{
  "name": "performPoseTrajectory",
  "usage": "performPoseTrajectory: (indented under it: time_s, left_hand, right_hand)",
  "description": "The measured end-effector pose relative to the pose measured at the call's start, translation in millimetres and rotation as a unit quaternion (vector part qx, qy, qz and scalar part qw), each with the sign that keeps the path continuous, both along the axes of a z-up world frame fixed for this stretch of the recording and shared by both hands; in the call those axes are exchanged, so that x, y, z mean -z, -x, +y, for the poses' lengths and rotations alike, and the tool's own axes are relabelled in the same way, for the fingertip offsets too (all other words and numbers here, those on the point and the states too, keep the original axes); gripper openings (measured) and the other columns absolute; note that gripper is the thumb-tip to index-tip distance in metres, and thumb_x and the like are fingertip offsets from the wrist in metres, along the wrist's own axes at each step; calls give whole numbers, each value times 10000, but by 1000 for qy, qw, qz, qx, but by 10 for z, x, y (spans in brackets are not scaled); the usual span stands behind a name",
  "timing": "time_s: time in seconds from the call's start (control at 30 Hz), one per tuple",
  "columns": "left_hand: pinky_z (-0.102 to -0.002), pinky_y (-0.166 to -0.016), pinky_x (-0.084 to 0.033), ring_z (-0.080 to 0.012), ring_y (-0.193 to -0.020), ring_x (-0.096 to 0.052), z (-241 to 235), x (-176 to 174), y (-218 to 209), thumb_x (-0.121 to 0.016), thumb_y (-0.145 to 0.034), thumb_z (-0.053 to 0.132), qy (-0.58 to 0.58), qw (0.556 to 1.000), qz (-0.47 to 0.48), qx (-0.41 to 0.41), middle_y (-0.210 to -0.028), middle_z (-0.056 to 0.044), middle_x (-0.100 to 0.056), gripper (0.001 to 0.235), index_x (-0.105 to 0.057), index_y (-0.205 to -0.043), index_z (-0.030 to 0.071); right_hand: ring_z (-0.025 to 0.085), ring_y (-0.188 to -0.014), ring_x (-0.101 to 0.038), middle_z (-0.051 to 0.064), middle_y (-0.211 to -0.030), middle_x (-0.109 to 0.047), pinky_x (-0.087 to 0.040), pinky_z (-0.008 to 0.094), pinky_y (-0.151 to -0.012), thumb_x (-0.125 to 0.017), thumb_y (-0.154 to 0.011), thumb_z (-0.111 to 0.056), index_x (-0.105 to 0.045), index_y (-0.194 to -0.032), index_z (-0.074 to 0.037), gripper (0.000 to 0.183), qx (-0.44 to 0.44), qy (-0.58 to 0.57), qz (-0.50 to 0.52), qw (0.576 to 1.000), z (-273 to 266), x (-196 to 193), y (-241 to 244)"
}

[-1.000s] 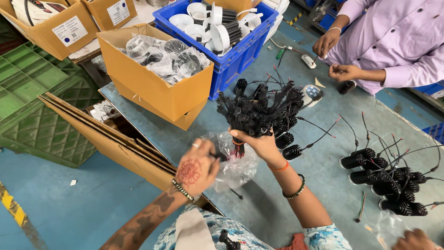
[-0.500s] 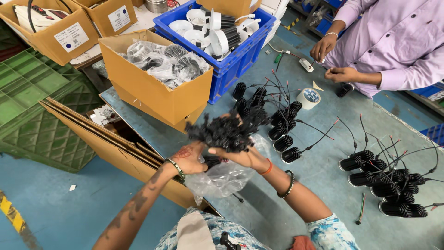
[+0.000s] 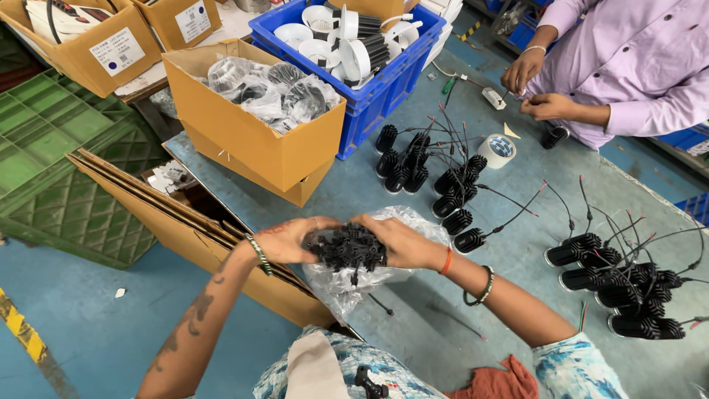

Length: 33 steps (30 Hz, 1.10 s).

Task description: The person assembles small black finned components by attaching wires and securing them with zip ties. They handle multiple units, organize them on the table, and place some into plastic bags. A coworker is visible across the table performing similar assembly tasks.

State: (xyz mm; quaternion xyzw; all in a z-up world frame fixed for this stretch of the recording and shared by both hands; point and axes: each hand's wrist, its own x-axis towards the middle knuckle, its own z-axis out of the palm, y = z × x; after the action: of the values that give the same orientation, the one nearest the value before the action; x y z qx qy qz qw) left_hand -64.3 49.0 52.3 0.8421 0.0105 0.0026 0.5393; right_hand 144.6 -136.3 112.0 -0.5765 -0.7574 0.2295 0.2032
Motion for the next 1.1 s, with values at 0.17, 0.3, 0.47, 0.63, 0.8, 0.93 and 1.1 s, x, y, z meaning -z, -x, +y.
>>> performPoseTrajectory:
  time_s: [0.17,0.3,0.47,0.63,0.8,0.93,1.1]
  left_hand:
    - [-299,-983,-520,-178,-1171,-641,-24,-57,67,-666,-725,35,41,997,65,1,-1380,-22,-635,730,-504,-1431,121]
    - [-292,-934,-522,-172,-1159,-575,-95,-104,68,-608,-775,-41,92,994,-64,-16,-1338,-55,-596,646,-600,-1406,102]
    - [-301,-879,-540,-135,-1110,-630,-312,-272,44,-622,-737,-102,103,982,-150,-49,-1284,-82,-638,651,-659,-1358,88]
    - [-287,-680,-558,-137,-779,-614,-419,-325,64,-715,-696,-61,-9,975,-59,-212,-1221,-47,-573,747,-524,-1393,127]
    - [-257,-694,-597,-115,-862,-634,-424,-23,128,-723,-697,-119,153,932,-93,-316,-1236,-85,-534,734,-497,-1372,62]
    - [-243,-716,-593,-117,-880,-635,-548,221,113,-738,-706,-110,227,900,-128,-350,-1220,-95,-563,705,-510,-1355,46]
    - [-326,-646,-569,-203,-815,-670,-667,496,247,-803,-739,81,-28,857,-115,-501,-1036,-112,-612,513,-550,-1184,43]
  right_hand:
    - [414,-923,-700,196,-1016,-715,-557,464,-769,-730,-726,-59,-460,-1382,-74,710,-48,16,-37,998,-25,-72,0]
    - [410,-897,-691,183,-963,-719,-535,478,-743,-754,-725,-69,-450,-1393,-93,735,-11,107,-96,990,-54,-42,10]
    - [425,-932,-673,206,-1029,-702,-535,483,-762,-784,-584,-38,-433,-1427,-48,912,-31,92,-187,978,7,50,-34]
    - [412,-1147,-624,223,-1253,-649,-503,463,-972,-847,-583,-104,-486,-1378,-41,875,-50,56,-148,986,65,88,-50]
    - [389,-1329,-535,216,-1454,-561,-411,478,-1100,-848,-709,-157,-446,-1489,-57,883,-48,-57,-25,997,-121,54,126]
    - [414,-1263,-565,238,-1439,-535,-465,472,-1041,-786,-705,-126,-442,-1464,-62,836,-69,-55,-90,992,-87,179,292]
    - [395,-1217,-629,184,-1391,-600,-504,472,-1029,-709,-879,-144,-451,-1436,-62,619,-59,-63,-54,995,38,318,164]
